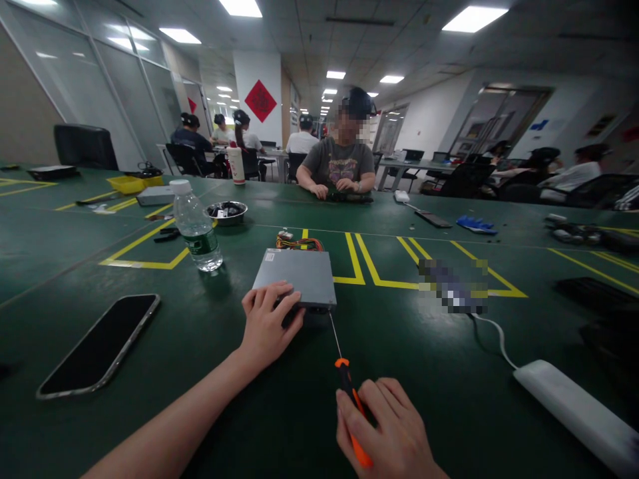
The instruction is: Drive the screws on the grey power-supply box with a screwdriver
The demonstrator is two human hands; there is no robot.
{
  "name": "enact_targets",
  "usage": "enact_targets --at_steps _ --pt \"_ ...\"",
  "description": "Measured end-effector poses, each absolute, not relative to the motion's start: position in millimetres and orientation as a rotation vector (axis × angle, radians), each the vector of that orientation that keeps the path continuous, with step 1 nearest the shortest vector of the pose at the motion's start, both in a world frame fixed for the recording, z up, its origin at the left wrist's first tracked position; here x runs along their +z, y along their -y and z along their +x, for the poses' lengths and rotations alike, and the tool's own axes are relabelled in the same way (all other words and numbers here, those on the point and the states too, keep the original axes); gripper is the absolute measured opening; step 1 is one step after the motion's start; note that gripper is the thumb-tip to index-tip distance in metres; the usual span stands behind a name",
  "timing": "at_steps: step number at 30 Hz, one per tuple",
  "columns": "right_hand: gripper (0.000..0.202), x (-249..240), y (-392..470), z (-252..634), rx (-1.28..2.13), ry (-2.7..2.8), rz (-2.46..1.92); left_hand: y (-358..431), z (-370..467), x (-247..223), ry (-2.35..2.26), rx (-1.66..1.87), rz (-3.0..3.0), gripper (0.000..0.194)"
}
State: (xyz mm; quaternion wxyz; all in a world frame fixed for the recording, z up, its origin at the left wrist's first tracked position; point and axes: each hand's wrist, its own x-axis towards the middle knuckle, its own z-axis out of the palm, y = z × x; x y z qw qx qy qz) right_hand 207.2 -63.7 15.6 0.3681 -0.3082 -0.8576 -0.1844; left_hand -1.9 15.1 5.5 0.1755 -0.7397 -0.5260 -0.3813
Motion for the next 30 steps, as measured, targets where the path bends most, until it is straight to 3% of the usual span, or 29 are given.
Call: enact_targets --at_steps 9,21,25,30 --pt "0.016 14 76 191 -0.146 1.911 -1.068 -15 -4 3 1.477 -1.07 -2.101 0.022" --pt "0.014 -5 88 185 -0.126 1.855 -1.216 -17 -3 4 1.455 -1.088 -2.092 0.021" --pt "0.035 -9 87 186 -0.019 1.69 -1.342 -16 -3 4 1.465 -1.082 -2.094 0.021" --pt "0.017 -12 87 186 -0.068 1.709 -1.248 -16 -3 4 1.46 -1.088 -2.096 0.021"
